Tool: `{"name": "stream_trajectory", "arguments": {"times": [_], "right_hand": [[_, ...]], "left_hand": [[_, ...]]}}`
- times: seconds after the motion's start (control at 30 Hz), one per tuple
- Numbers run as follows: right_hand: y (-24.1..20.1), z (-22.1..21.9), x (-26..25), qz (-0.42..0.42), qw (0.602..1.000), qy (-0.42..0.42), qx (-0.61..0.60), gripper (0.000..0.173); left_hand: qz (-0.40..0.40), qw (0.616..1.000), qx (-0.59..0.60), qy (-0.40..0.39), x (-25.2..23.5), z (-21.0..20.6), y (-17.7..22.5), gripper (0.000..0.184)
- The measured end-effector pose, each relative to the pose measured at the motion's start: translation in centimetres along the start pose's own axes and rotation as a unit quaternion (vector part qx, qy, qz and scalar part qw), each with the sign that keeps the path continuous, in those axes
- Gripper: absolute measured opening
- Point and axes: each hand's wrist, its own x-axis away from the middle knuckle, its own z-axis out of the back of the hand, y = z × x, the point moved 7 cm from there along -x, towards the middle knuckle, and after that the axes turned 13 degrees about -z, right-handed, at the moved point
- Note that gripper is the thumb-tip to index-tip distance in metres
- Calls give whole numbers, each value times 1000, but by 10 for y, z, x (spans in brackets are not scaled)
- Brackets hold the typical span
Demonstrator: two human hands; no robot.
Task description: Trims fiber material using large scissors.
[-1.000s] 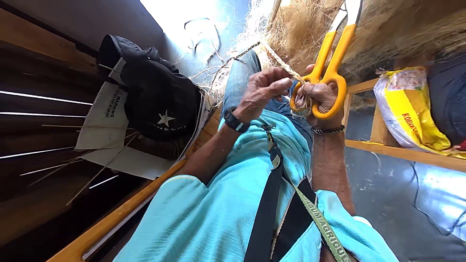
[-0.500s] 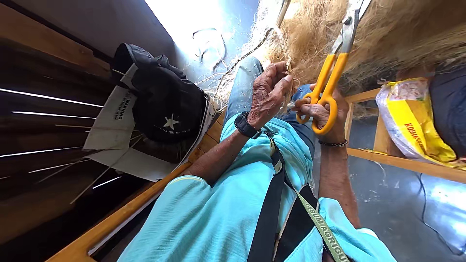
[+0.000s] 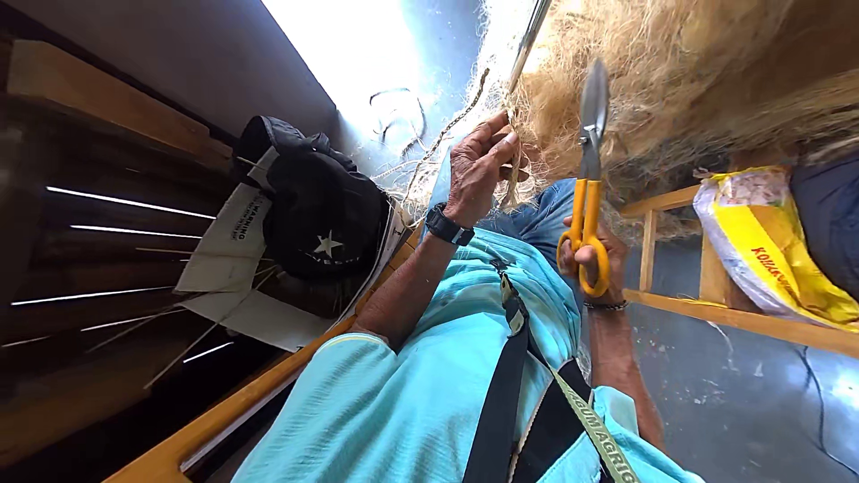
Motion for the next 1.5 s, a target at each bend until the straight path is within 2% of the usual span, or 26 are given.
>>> {"name": "stream_trajectory", "arguments": {"times": [0.1,0.2,0.27,0.37,0.43,0.5,0.63,0.73,0.97,1.3,1.5], "right_hand": [[6,-8,4,-17,999,26,29,60],[16,-8,2,-98,995,24,-20,44],[26,-6,1,-113,992,31,-48,39],[42,-2,9,-78,996,50,-16,47],[51,0,15,-70,997,37,-16,63],[57,-1,18,-74,997,9,-22,72],[55,-8,19,-84,995,7,55,79],[50,-16,20,-78,990,27,110,78],[47,-22,20,-84,985,34,144,71],[50,-23,21,-95,985,43,134,67],[50,-20,20,-99,989,34,101,70]], "left_hand": [[-5,1000,8,7,-1,8,-1,43],[-6,1000,17,14,-4,12,-3,44],[-4,1000,24,20,-5,15,-5,45],[18,999,17,31,-4,20,-11,46],[40,998,14,45,-3,22,-16,46],[55,997,16,51,-5,23,-20,46],[64,996,16,67,-12,24,-31,45],[72,995,19,71,-16,21,-39,44],[55,996,-1,73,-19,16,-50,41],[46,993,-2,104,-9,9,-56,40],[16,994,-1,109,-7,5,-61,40]]}}
